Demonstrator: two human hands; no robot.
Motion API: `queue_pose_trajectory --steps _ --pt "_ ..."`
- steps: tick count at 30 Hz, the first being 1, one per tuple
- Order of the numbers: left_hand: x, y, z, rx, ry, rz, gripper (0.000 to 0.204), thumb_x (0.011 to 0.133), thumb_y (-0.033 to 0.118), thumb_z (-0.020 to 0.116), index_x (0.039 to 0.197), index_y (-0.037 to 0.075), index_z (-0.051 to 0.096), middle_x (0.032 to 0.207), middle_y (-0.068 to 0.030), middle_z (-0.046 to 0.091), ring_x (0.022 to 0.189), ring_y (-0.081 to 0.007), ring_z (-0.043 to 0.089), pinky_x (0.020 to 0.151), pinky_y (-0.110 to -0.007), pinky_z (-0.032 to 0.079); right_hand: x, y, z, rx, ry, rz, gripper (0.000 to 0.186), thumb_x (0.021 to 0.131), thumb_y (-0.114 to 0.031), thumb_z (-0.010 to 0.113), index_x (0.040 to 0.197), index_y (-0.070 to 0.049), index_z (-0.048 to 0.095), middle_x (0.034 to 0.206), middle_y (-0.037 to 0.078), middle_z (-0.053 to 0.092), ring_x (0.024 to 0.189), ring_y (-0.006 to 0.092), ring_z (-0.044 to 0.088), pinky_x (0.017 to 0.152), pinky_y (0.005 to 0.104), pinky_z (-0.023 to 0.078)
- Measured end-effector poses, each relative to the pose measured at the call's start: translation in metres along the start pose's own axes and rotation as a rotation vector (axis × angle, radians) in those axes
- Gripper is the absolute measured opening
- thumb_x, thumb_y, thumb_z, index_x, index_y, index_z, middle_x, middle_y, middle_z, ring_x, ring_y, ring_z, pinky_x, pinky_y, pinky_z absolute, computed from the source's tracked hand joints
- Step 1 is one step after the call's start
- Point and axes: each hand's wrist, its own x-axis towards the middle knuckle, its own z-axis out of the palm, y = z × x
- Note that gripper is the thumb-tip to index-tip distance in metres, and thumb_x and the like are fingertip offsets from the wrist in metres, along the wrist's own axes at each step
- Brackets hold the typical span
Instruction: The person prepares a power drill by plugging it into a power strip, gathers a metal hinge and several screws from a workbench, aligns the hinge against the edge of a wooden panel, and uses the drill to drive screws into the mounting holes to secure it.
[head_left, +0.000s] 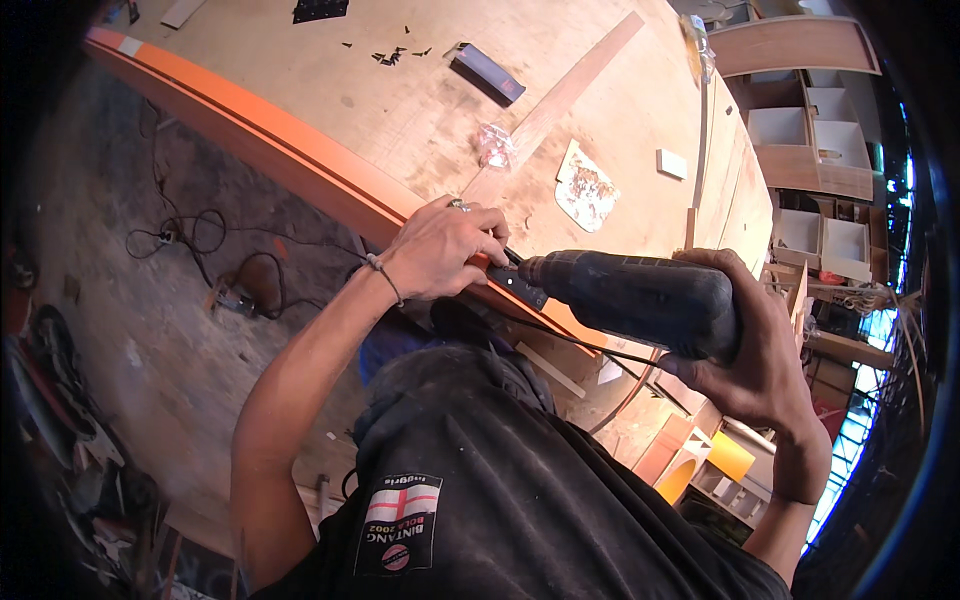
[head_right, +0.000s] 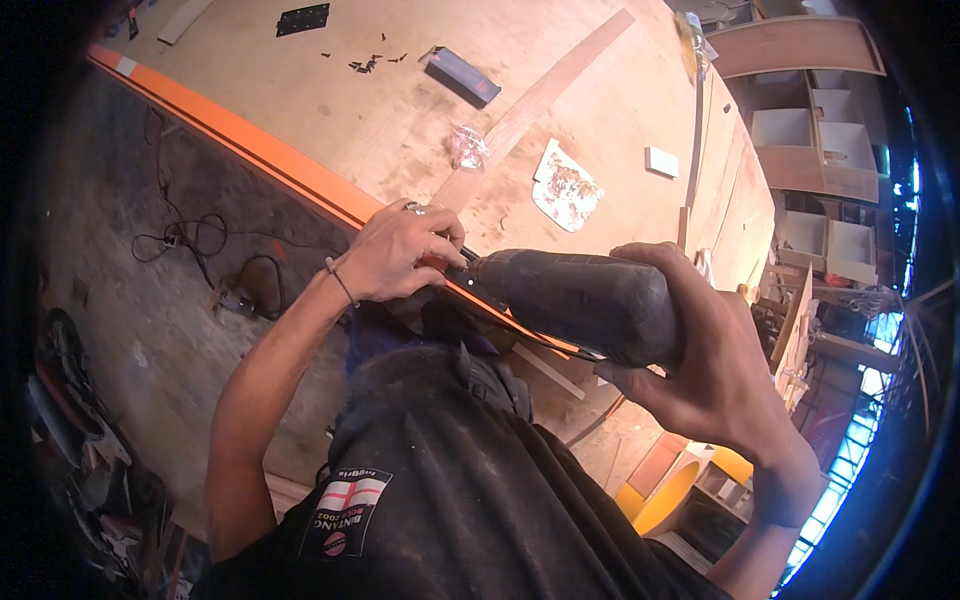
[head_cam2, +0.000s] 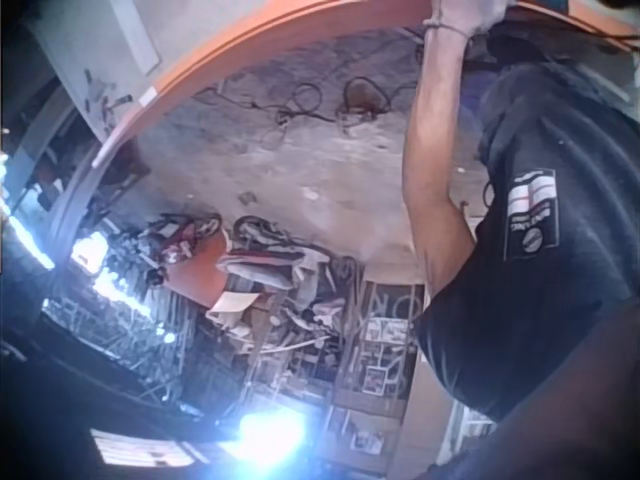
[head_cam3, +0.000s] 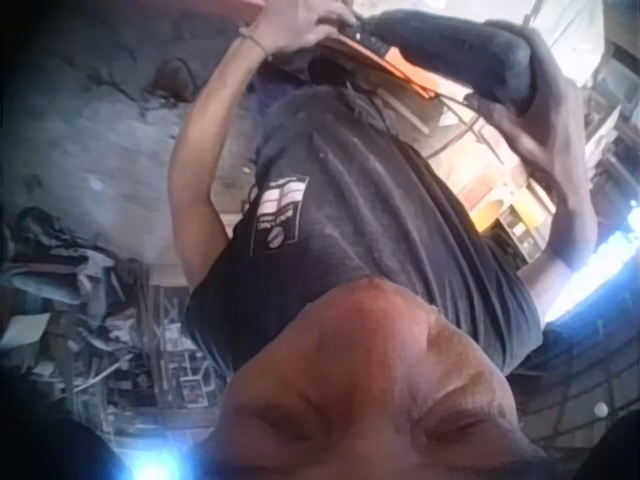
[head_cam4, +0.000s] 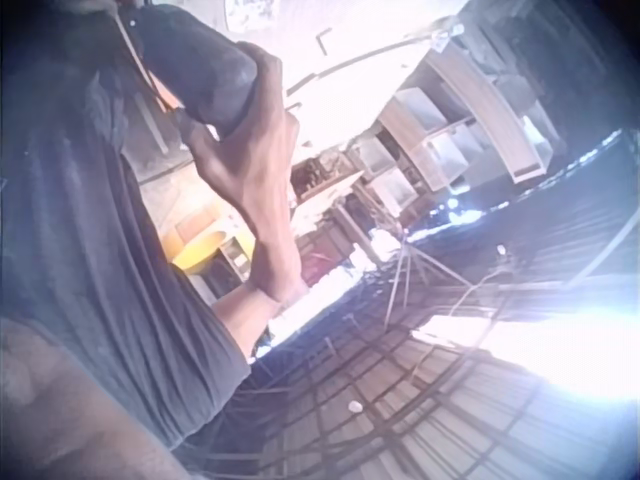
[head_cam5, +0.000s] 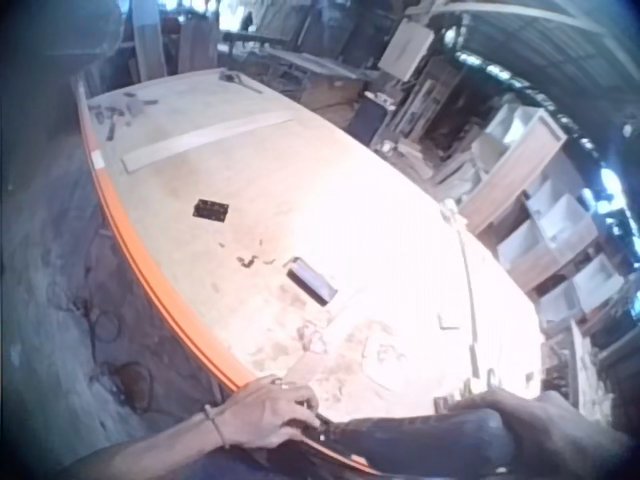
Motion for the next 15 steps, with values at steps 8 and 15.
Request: queue_pose_trajectory --steps 8,15 --pt "0.0000 0.0041 -0.0016 0.001 0.013 -0.026 0.026 0.071 0.017 0.085 0.096 0.018 0.078 0.105 0.0042 0.064 0.090 -0.0216 0.066 0.085 -0.039 0.048 -0.0038 -0.0045 -0.0017 -0.026 0.020 -0.060 0.064 0.072 -0.007 0.083 0.130 -0.005 0.057 0.114 0.019 0.073 0.105 0.0348 0.074 0.100 0.0441 0.058" --pt "-0.0013 -0.0007 0.0027 0.004 0.025 0.004 0.027 0.070 0.018 0.085 0.096 0.018 0.078 0.106 0.0043 0.064 0.091 -0.0218 0.066 0.086 -0.039 0.049 -0.0041 0.0008 0.0046 0.060 0.021 0.103 0.078 0.066 -0.028 0.087 0.133 0.000 0.059 0.118 0.017 0.072 0.112 0.0282 0.071 0.103 0.0406 0.052"
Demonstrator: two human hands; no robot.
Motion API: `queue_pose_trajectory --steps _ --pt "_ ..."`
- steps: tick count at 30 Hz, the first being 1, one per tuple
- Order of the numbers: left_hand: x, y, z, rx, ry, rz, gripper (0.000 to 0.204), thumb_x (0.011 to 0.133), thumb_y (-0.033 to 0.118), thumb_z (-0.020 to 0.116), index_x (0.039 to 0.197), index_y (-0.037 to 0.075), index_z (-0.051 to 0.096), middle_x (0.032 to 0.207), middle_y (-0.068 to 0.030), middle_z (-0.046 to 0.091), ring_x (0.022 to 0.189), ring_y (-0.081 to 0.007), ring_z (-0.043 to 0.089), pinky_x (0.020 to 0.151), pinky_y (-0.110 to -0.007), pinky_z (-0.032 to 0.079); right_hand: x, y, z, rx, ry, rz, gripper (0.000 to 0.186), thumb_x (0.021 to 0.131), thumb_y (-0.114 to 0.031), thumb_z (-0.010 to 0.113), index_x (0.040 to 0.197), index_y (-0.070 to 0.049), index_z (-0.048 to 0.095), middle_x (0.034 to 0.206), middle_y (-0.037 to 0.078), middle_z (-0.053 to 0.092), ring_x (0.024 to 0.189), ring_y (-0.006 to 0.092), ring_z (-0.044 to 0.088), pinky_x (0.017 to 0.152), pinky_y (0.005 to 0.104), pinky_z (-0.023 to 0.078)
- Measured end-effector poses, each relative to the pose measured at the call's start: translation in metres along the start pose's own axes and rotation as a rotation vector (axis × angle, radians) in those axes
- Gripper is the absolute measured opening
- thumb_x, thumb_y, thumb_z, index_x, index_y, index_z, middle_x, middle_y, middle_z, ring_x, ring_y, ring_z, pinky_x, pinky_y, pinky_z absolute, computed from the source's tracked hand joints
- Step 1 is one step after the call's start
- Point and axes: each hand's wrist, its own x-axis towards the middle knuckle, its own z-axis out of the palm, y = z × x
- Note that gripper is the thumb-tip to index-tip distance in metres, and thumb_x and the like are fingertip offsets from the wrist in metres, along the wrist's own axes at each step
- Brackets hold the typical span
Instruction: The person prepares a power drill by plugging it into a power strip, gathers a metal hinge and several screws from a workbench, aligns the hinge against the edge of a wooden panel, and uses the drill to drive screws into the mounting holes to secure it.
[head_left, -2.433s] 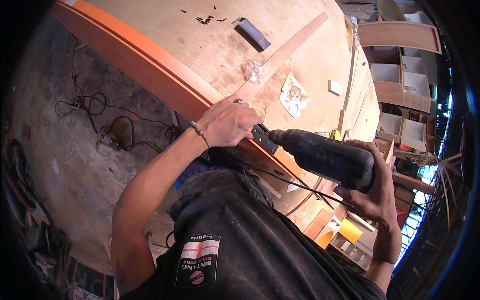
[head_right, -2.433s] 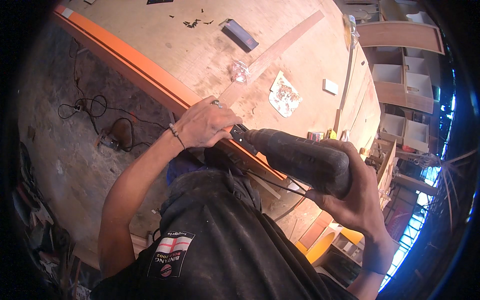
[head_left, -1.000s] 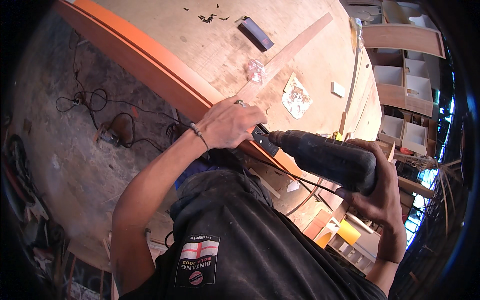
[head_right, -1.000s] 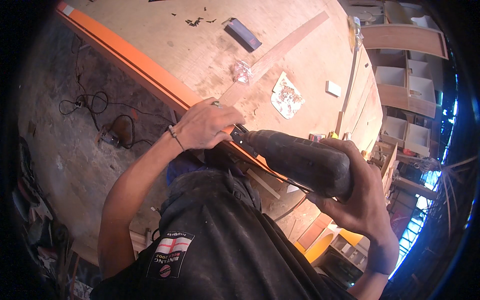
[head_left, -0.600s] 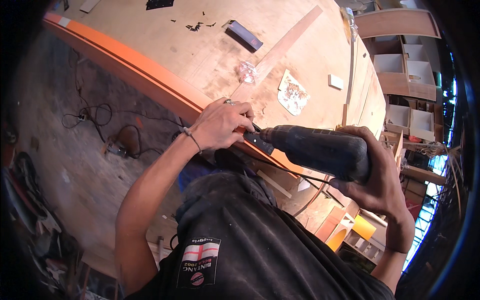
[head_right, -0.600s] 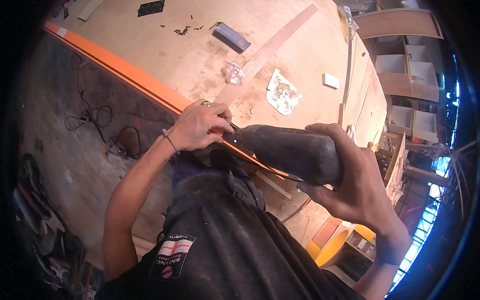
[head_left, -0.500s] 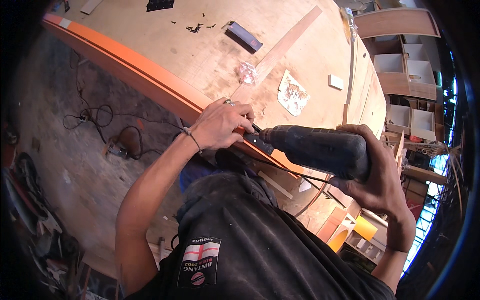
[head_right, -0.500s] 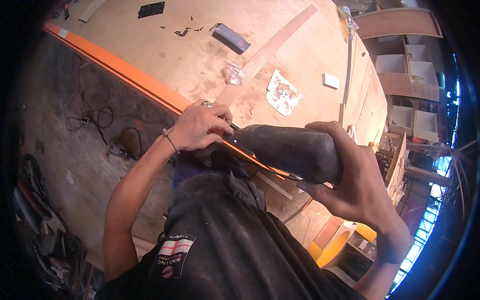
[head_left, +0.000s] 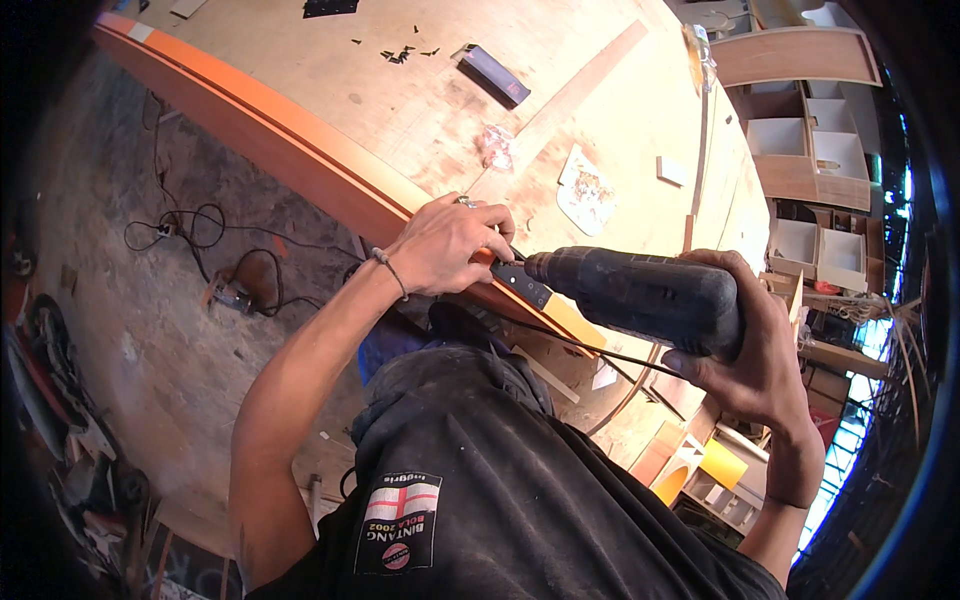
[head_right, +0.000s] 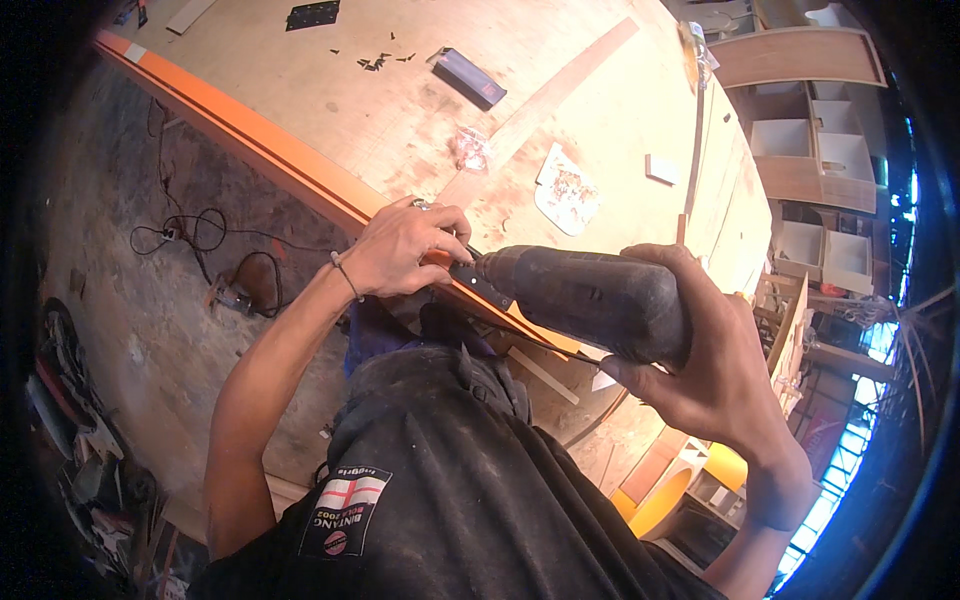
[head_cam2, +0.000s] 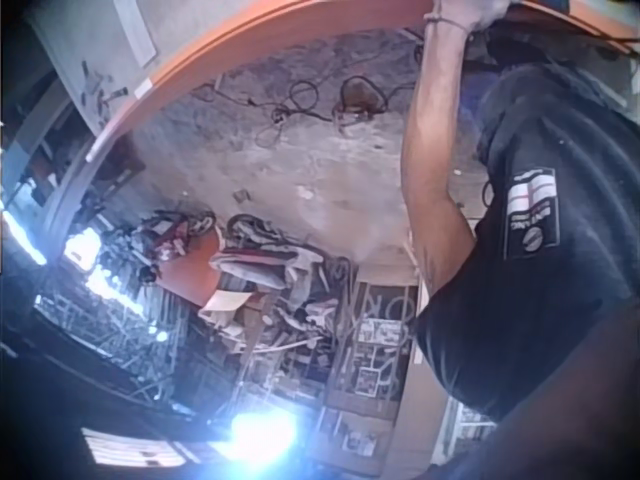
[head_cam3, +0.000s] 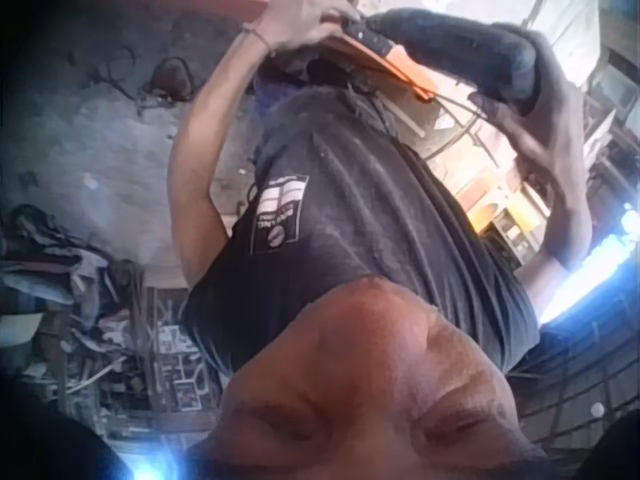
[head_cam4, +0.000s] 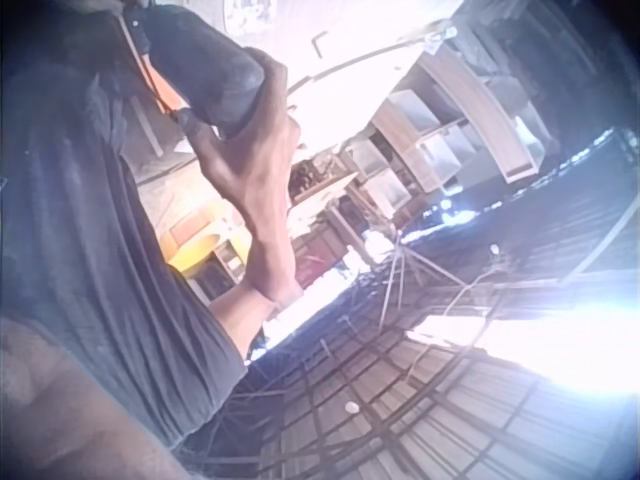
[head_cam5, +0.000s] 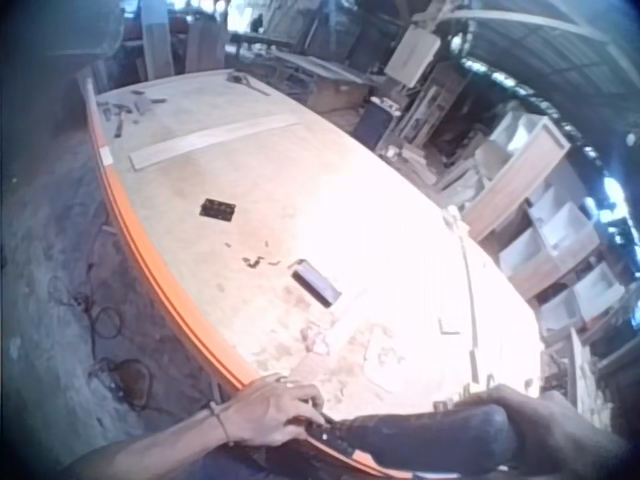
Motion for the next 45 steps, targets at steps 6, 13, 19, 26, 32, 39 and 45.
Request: queue_pose_trajectory --steps 6,13,19,26,32,39,45 --pt "0.000 0.000 0.000 0.019 -0.004 0.001 0.027 0.070 0.017 0.085 0.096 0.018 0.079 0.105 0.0046 0.065 0.091 -0.0206 0.066 0.086 -0.039 0.049 0.000 0.003 0.001 -0.009 0.005 -0.012 0.080 0.066 -0.029 0.088 0.134 0.000 0.058 0.120 0.018 0.071 0.114 0.0287 0.070 0.105 0.0414 0.052" --pt "0.001 0.002 -0.002 0.020 -0.028 -0.016 0.021 0.073 0.016 0.084 0.093 0.017 0.079 0.105 0.0034 0.065 0.094 -0.0199 0.067 0.088 -0.039 0.049 0.001 0.002 0.003 0.006 0.008 0.003 0.080 0.066 -0.031 0.087 0.134 0.000 0.058 0.118 0.018 0.072 0.113 0.0293 0.071 0.105 0.0418 0.052" --pt "0.002 0.005 -0.004 0.016 -0.062 -0.052 0.018 0.075 0.016 0.084 0.092 0.018 0.080 0.105 0.0027 0.065 0.097 -0.0203 0.067 0.091 -0.039 0.050 0.003 0.001 0.003 -0.023 0.003 0.006 0.079 0.066 -0.032 0.087 0.133 0.000 0.059 0.117 0.018 0.072 0.112 0.0295 0.071 0.103 0.0416 0.052" --pt "0.001 0.006 -0.005 0.022 -0.064 -0.069 0.018 0.075 0.016 0.084 0.092 0.018 0.080 0.105 0.0029 0.065 0.097 -0.0200 0.066 0.091 -0.039 0.050 0.000 -0.003 0.003 -0.034 0.004 -0.003 0.076 0.066 -0.028 0.086 0.132 0.000 0.059 0.116 0.018 0.072 0.111 0.0306 0.071 0.102 0.0411 0.052" --pt "0.001 0.004 -0.004 0.025 -0.065 -0.064 0.019 0.074 0.017 0.084 0.093 0.019 0.080 0.105 0.0028 0.065 0.097 -0.0201 0.067 0.090 -0.039 0.050 0.003 -0.008 0.001 -0.092 -0.004 -0.152 0.063 0.073 -0.008 0.083 0.130 -0.005 0.058 0.111 0.021 0.073 0.103 0.0363 0.074 0.099 0.0445 0.059" --pt "0.001 0.001 0.001 0.031 -0.004 -0.021 0.028 0.071 0.019 0.086 0.096 0.015 0.076 0.103 0.0030 0.065 0.090 -0.0212 0.066 0.083 -0.039 0.048 -0.001 -0.012 0.003 -0.152 -0.064 -0.106 0.068 0.074 -0.006 0.082 0.135 -0.007 0.051 0.111 0.024 0.073 0.105 0.0391 0.074 0.101 0.0459 0.058" --pt "0.000 0.001 0.004 0.059 0.074 -0.023 0.046 0.073 0.022 0.086 0.114 0.012 0.067 0.106 0.0004 0.067 0.098 -0.0231 0.066 0.083 -0.039 0.048 -0.001 -0.023 0.005 -0.172 -0.090 -0.062 0.067 0.074 -0.005 0.082 0.134 -0.007 0.052 0.111 0.023 0.073 0.106 0.0422 0.073 0.100 0.0460 0.057"
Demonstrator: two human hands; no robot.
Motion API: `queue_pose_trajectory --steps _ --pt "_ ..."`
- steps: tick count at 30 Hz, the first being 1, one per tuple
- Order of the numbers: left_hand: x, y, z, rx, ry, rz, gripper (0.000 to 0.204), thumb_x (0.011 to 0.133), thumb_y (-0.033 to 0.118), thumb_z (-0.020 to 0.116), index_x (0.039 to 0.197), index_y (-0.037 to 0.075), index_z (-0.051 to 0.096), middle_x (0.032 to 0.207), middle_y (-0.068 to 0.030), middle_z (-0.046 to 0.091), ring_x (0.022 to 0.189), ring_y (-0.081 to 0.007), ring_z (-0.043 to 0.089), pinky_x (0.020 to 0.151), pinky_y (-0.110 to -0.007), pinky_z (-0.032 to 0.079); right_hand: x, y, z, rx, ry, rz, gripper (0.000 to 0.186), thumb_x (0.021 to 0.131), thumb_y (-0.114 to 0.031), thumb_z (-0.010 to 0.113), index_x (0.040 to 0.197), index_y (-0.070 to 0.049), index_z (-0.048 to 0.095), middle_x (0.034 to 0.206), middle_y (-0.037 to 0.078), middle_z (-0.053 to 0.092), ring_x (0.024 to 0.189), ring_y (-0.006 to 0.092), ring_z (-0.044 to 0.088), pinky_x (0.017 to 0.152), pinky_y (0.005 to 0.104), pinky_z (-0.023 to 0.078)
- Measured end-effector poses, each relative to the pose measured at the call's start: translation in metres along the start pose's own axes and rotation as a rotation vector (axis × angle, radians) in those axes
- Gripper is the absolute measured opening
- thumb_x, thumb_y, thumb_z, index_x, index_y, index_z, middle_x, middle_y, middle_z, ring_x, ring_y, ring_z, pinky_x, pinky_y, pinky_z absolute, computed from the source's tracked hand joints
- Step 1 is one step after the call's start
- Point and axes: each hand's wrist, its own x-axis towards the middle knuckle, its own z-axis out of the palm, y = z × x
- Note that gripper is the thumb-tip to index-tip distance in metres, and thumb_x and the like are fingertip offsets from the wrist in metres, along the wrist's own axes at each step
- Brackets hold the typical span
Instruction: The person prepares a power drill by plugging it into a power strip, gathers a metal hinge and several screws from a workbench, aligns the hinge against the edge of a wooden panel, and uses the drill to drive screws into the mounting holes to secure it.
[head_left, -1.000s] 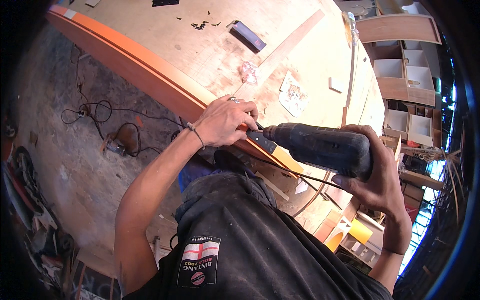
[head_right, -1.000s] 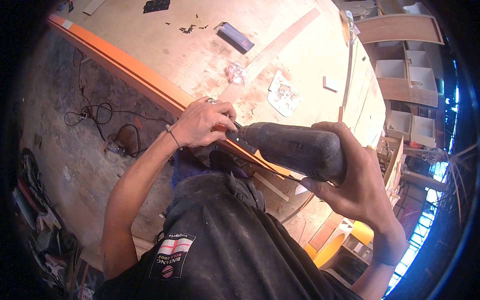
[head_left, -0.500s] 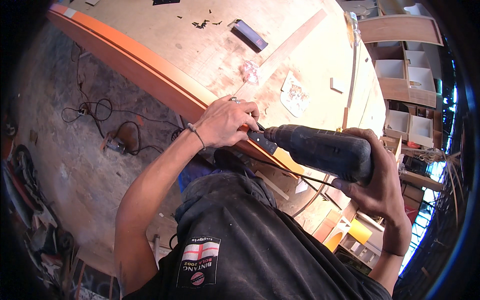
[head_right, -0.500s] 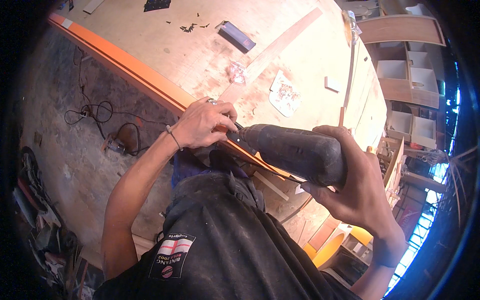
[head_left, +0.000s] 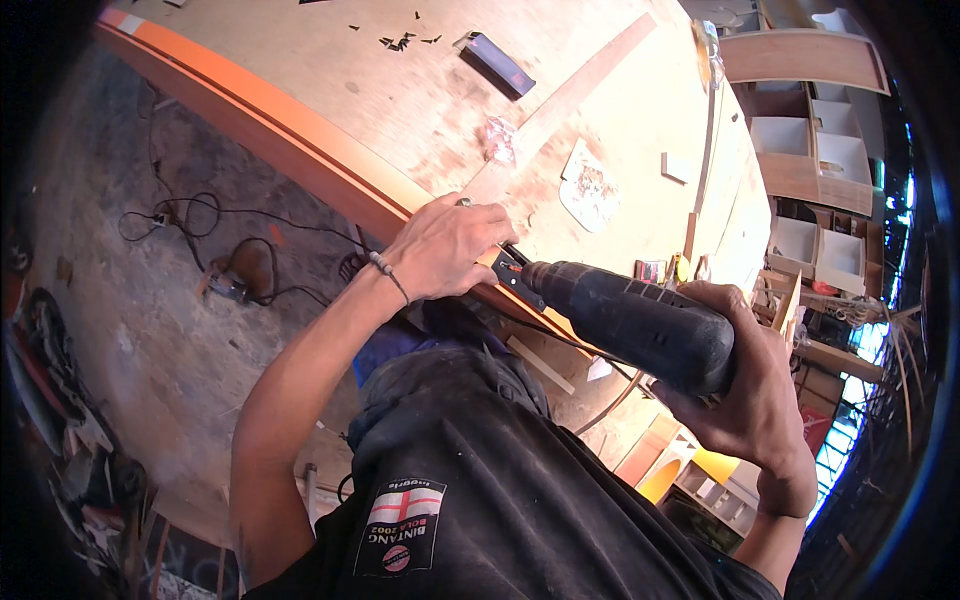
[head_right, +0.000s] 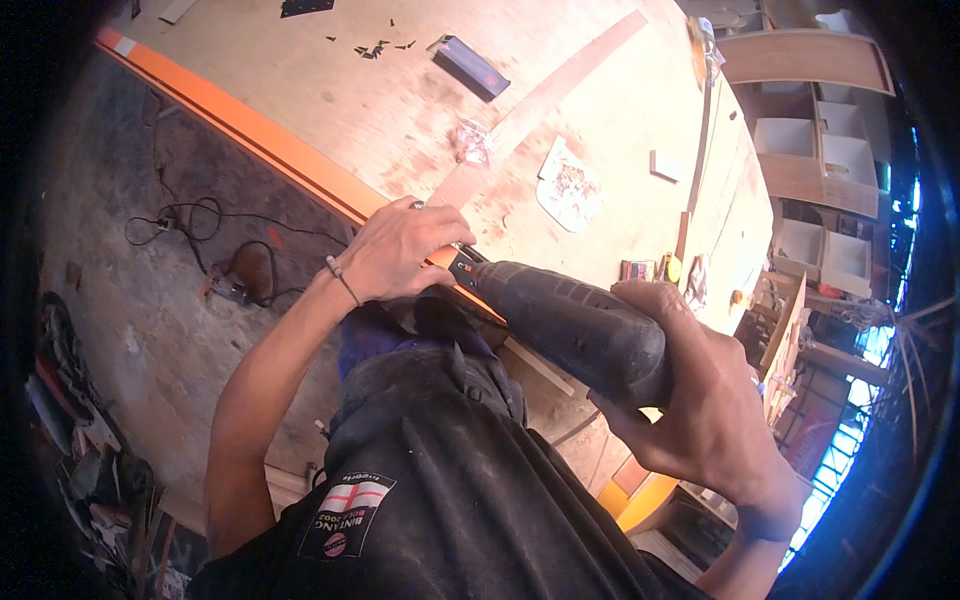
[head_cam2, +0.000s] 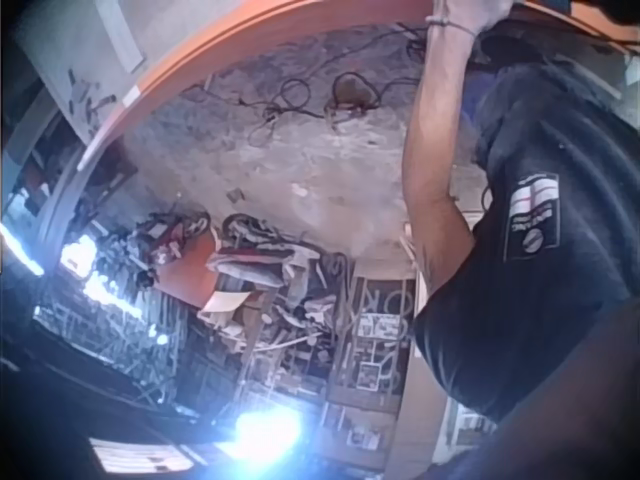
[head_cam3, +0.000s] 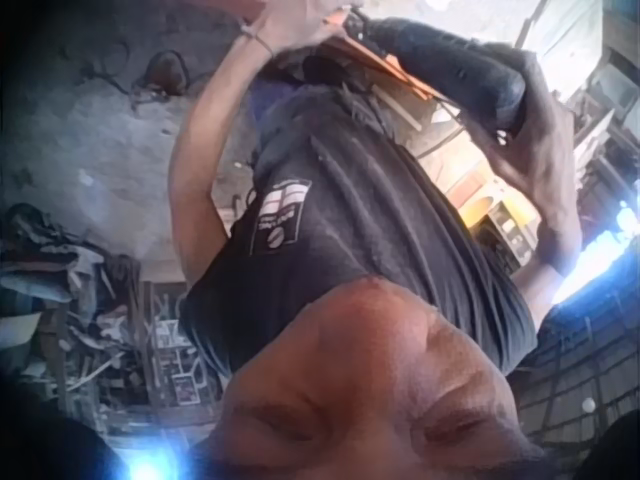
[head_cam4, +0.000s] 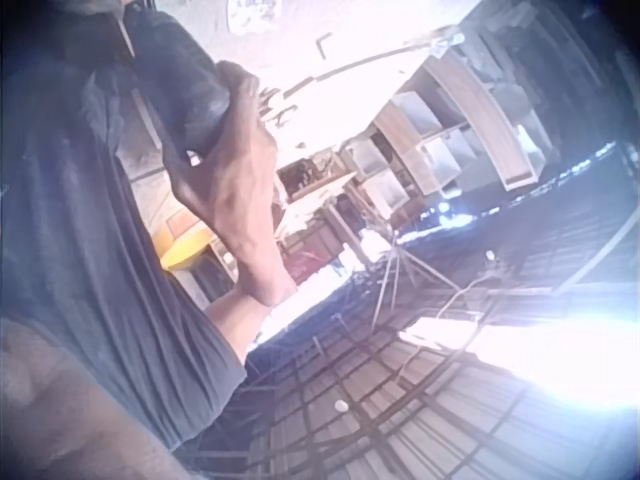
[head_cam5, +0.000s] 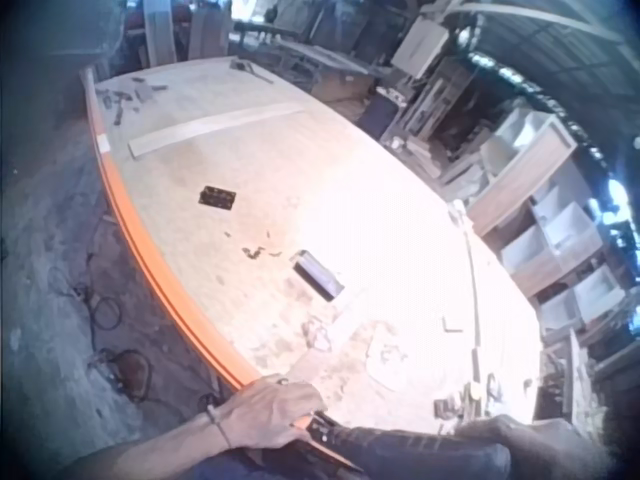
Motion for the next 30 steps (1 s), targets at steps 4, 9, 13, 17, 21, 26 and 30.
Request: queue_pose_trajectory --steps 4,9,13,17,21,26,30 --pt "-0.0017 -0.0016 0.0032 0.014 -0.046 -0.011 0.044 0.074 0.025 0.085 0.113 0.013 0.068 0.102 -0.0023 0.070 0.098 -0.0231 0.067 0.087 -0.038 0.047 0.0070 0.0006 -0.0025 -0.013 0.014 -0.016 0.066 0.073 -0.006 0.082 0.133 -0.006 0.053 0.111 0.023 0.072 0.106 0.0411 0.072 0.098 0.0457 0.056" --pt "-0.0020 -0.0015 0.0030 -0.004 -0.040 -0.021 0.041 0.076 0.026 0.085 0.112 0.013 0.070 0.098 -0.0037 0.071 0.096 -0.0238 0.069 0.089 -0.038 0.046 0.0118 0.0071 -0.0045 -0.074 0.040 -0.088 0.066 0.073 -0.006 0.081 0.133 -0.007 0.054 0.109 0.022 0.073 0.105 0.0407 0.073 0.096 0.0463 0.056" --pt "-0.0018 -0.0026 0.0051 -0.008 -0.043 -0.022 0.041 0.076 0.026 0.085 0.113 0.013 0.071 0.100 -0.0037 0.072 0.095 -0.0237 0.069 0.089 -0.038 0.046 0.0098 0.0020 -0.0026 -0.021 0.007 -0.015 0.067 0.072 -0.008 0.081 0.133 -0.009 0.054 0.106 0.020 0.074 0.100 0.0392 0.074 0.094 0.0450 0.056" --pt "-0.0037 -0.0033 0.0040 0.004 -0.048 -0.017 0.042 0.076 0.027 0.085 0.114 0.013 0.071 0.100 -0.0043 0.072 0.096 -0.0237 0.069 0.090 -0.038 0.046 0.0093 -0.0015 -0.0004 -0.027 0.006 0.004 0.067 0.072 -0.008 0.082 0.133 -0.010 0.054 0.106 0.019 0.074 0.099 0.0384 0.075 0.095 0.0444 0.056" --pt "-0.0030 -0.0035 0.0050 0.023 -0.067 -0.015 0.042 0.077 0.027 0.085 0.114 0.014 0.071 0.101 -0.0045 0.072 0.097 -0.0233 0.069 0.091 -0.038 0.046 0.0076 -0.0009 0.0020 -0.008 0.004 -0.013 0.067 0.071 -0.006 0.082 0.133 -0.010 0.054 0.109 0.019 0.074 0.101 0.0396 0.074 0.098 0.0452 0.055" --pt "-0.0020 -0.0011 0.0014 0.042 -0.097 -0.018 0.043 0.078 0.028 0.085 0.116 0.014 0.071 0.103 -0.0043 0.073 0.098 -0.0228 0.070 0.092 -0.038 0.046 0.0087 -0.0008 0.0018 -0.029 -0.012 -0.028 0.069 0.071 -0.005 0.081 0.133 -0.011 0.053 0.111 0.020 0.073 0.102 0.0408 0.074 0.099 0.0456 0.055" --pt "-0.0024 -0.0023 0.0045 0.052 -0.079 -0.006 0.043 0.078 0.028 0.085 0.116 0.014 0.071 0.103 -0.0042 0.073 0.099 -0.0227 0.069 0.092 -0.038 0.046 0.0098 0.0006 0.0023 -0.009 -0.020 -0.023 0.070 0.071 -0.005 0.082 0.134 -0.012 0.052 0.110 0.020 0.074 0.102 0.0407 0.074 0.099 0.0457 0.055"
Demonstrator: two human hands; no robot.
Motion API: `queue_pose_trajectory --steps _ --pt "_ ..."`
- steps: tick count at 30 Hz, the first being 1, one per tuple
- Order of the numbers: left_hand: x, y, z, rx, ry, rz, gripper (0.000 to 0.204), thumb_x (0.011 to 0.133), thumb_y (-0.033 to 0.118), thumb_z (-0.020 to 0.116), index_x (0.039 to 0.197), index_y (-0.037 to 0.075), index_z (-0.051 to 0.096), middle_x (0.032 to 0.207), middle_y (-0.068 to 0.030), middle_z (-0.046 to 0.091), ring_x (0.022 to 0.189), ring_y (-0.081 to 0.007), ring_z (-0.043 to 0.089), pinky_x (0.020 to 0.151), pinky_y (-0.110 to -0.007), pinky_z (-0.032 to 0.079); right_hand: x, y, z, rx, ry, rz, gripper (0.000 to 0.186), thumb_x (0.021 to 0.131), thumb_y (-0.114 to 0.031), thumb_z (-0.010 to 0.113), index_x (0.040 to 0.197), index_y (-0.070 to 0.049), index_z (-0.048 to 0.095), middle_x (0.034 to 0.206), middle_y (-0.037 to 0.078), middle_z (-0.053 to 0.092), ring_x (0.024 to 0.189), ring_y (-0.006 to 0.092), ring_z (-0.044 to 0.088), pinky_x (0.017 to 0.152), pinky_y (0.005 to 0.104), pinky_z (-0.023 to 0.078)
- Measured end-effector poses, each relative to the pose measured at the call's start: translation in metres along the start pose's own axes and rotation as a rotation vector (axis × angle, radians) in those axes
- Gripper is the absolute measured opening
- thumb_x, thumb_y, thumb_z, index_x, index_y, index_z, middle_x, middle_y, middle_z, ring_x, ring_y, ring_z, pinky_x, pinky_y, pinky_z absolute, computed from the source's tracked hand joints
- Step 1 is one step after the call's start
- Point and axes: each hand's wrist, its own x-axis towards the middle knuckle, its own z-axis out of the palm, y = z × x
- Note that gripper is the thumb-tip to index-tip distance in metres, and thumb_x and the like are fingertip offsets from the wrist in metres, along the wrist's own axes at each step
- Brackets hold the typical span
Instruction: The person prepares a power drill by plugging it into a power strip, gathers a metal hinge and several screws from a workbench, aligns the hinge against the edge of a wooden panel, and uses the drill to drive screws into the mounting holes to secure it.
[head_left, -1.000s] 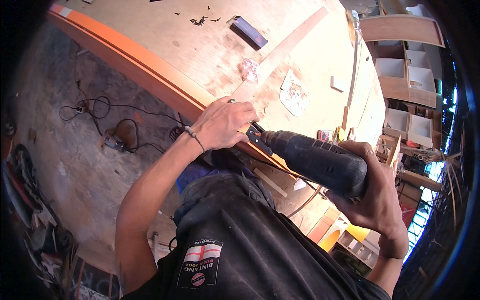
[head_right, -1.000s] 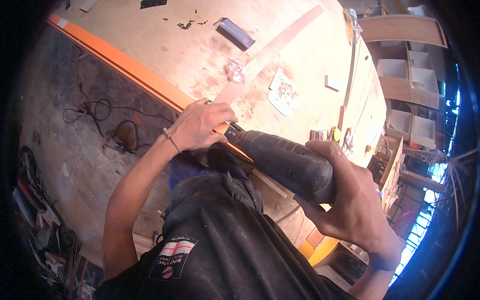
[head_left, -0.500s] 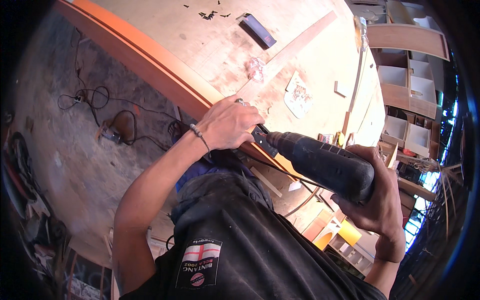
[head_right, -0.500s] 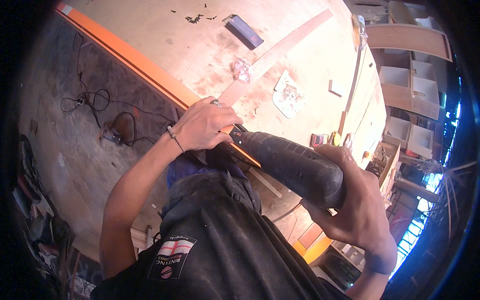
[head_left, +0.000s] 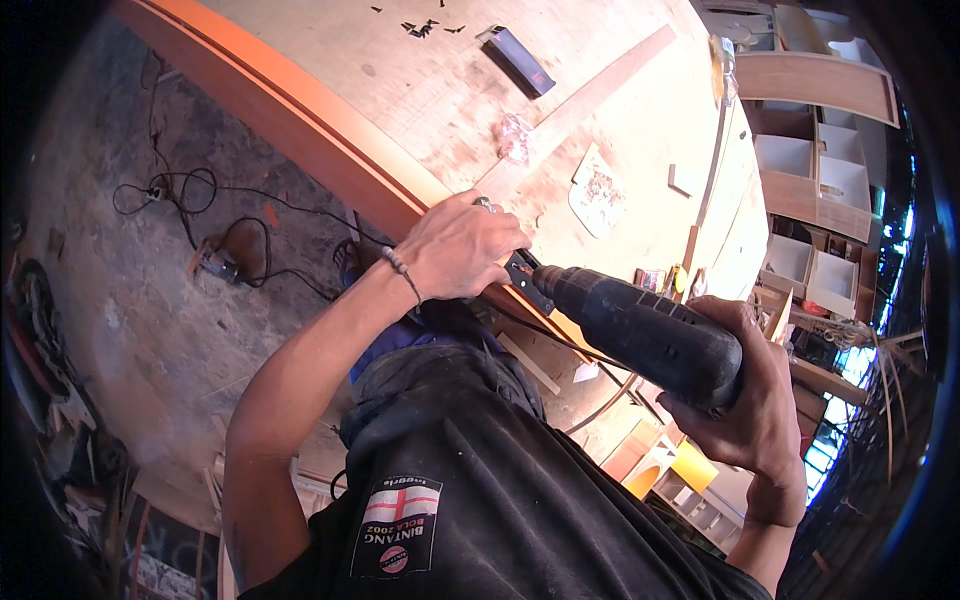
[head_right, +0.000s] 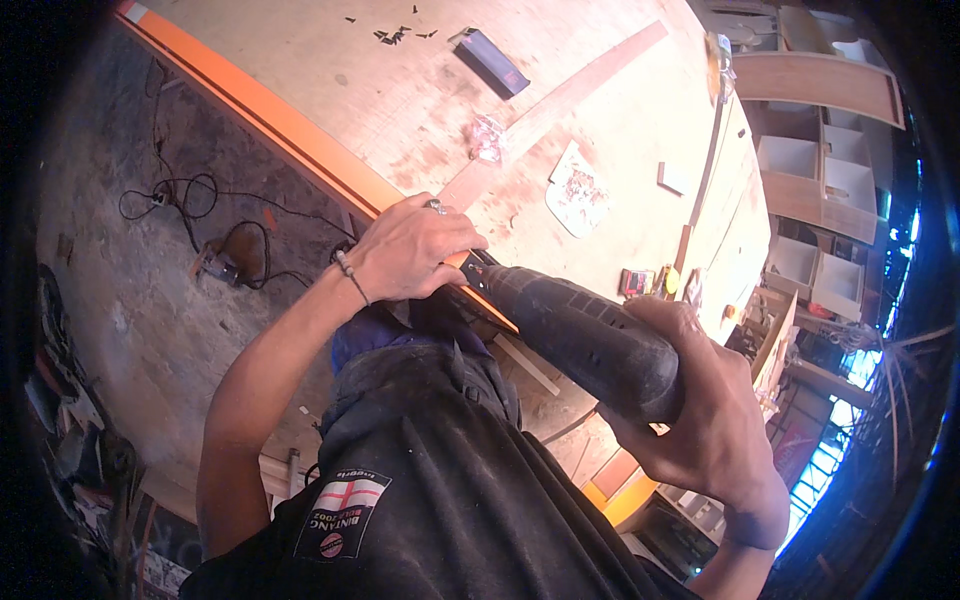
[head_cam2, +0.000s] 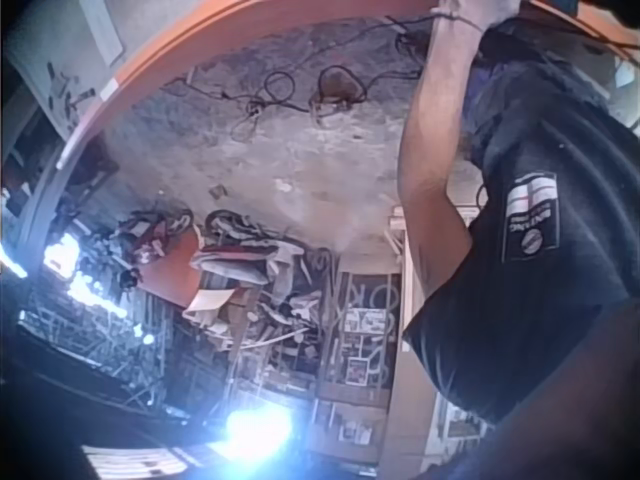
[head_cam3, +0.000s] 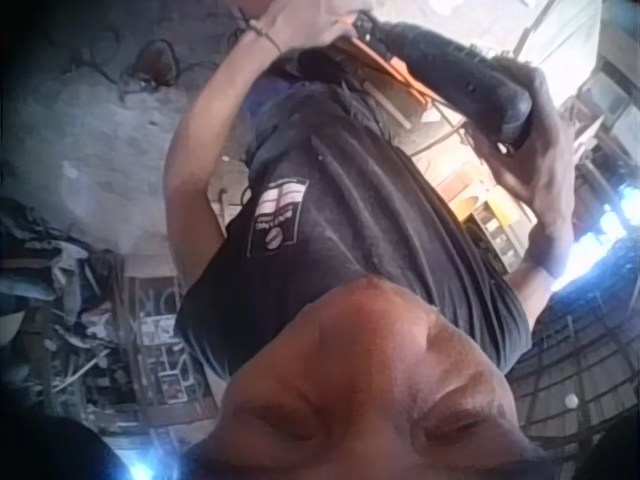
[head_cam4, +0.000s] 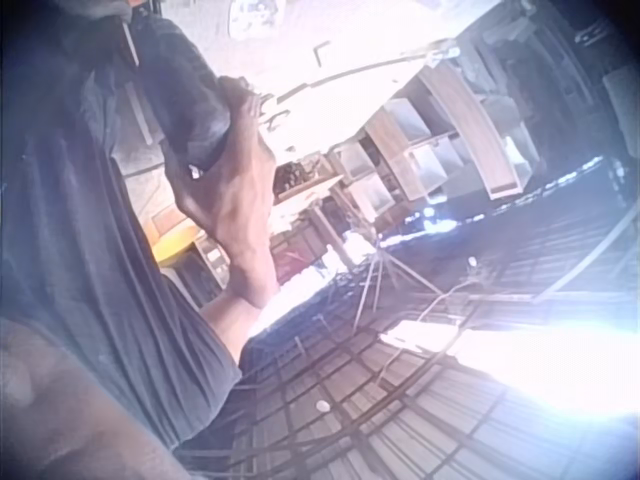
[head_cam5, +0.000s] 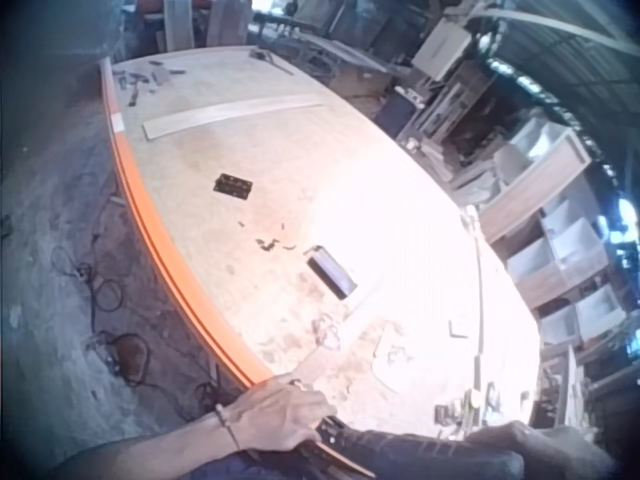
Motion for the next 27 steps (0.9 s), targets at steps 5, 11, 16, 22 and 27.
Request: queue_pose_trajectory --steps 5,11,16,22,27 --pt "-0.001 -0.001 0.001 0.003 -0.001 -0.001 0.042 0.079 0.029 0.084 0.115 0.013 0.071 0.102 -0.0038 0.072 0.101 -0.0217 0.069 0.093 -0.037 0.046 0.001 -0.003 0.001 -0.021 0.005 0.005 0.069 0.071 -0.005 0.082 0.133 -0.011 0.052 0.110 0.020 0.074 0.102 0.0405 0.074 0.099 0.0457 0.055" --pt "0.000 0.000 -0.001 0.002 -0.022 -0.011 0.041 0.079 0.030 0.084 0.115 0.013 0.071 0.103 -0.0040 0.073 0.102 -0.0216 0.069 0.093 -0.037 0.046 0.003 -0.003 0.002 -0.033 -0.002 -0.002 0.068 0.072 -0.007 0.082 0.133 -0.011 0.052 0.110 0.020 0.074 0.102 0.0403 0.074 0.097 0.0454 0.056" --pt "0.000 -0.001 0.001 0.015 -0.006 0.006 0.042 0.079 0.029 0.084 0.115 0.013 0.071 0.103 -0.0038 0.073 0.101 -0.0218 0.069 0.093 -0.037 0.047 0.006 -0.002 0.004 -0.046 -0.007 -0.031 0.068 0.072 -0.006 0.083 0.133 -0.010 0.052 0.110 0.020 0.074 0.101 0.0398 0.075 0.093 0.0453 0.057" --pt "0.001 -0.001 0.000 0.012 -0.025 -0.007 0.042 0.079 0.028 0.085 0.116 0.013 0.071 0.103 -0.0044 0.073 0.100 -0.0226 0.069 0.093 -0.038 0.047 0.011 -0.002 0.002 -0.100 -0.013 -0.090 0.070 0.072 -0.005 0.082 0.134 -0.012 0.052 0.108 0.019 0.074 0.095 0.0389 0.076 0.088 0.0454 0.059" --pt "-0.002 -0.001 -0.001 0.009 -0.013 -0.021 0.042 0.078 0.027 0.085 0.115 0.013 0.071 0.102 -0.0051 0.073 0.099 -0.0235 0.069 0.093 -0.038 0.047 0.018 -0.007 0.000 -0.270 -0.073 -0.057 0.070 0.063 -0.009 0.086 0.128 -0.011 0.061 0.103 0.014 0.075 0.094 0.0359 0.076 0.088 0.0451 0.058"
